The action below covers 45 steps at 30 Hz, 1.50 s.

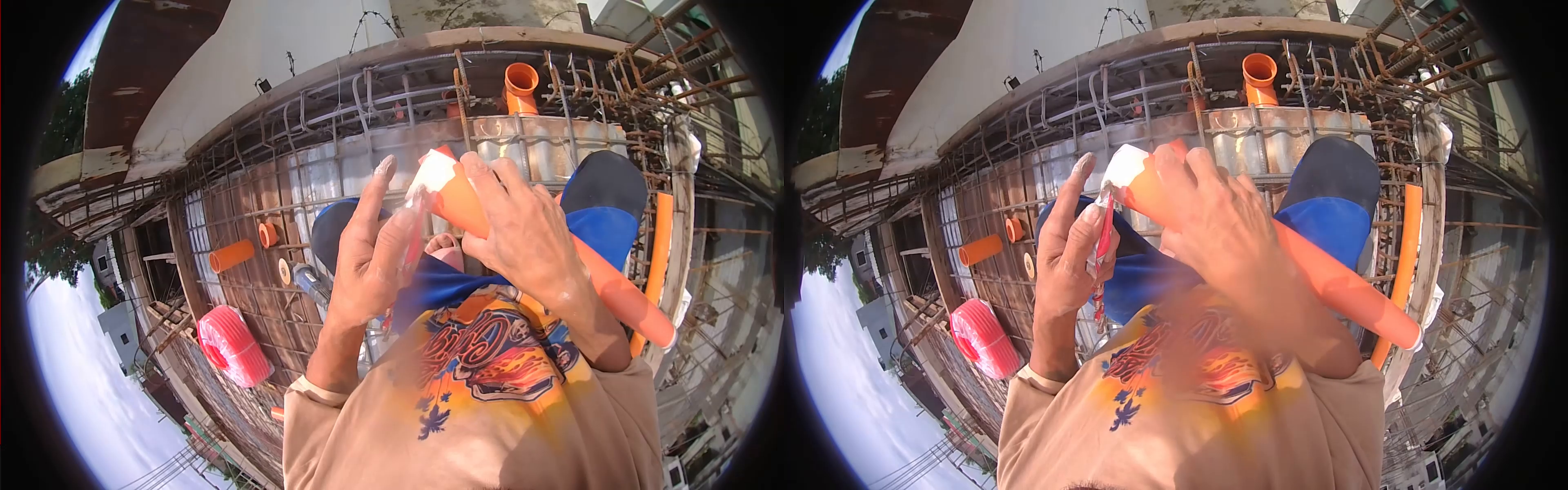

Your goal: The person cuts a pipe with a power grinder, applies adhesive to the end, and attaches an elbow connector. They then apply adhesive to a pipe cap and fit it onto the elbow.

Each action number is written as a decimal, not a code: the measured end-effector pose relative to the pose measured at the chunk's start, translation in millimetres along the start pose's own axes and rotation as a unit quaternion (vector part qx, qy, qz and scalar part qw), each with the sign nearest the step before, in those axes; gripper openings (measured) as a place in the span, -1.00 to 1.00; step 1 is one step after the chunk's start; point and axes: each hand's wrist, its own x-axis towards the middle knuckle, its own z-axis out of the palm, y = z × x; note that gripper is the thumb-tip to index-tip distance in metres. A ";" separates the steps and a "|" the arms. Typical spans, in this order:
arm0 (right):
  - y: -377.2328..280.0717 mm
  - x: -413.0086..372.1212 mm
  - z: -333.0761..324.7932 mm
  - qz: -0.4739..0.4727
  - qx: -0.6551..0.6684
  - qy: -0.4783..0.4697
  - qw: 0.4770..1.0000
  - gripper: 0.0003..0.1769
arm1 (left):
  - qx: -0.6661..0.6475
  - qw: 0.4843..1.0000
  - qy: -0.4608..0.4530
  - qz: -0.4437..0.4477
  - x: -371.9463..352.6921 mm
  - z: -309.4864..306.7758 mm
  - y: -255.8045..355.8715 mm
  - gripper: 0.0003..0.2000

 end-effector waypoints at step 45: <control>34.2 44.0 -55.8 0.010 0.261 -0.213 0.941 -0.29 | -0.161 0.981 -0.102 -0.031 16.6 -6.6 -6.2 -0.31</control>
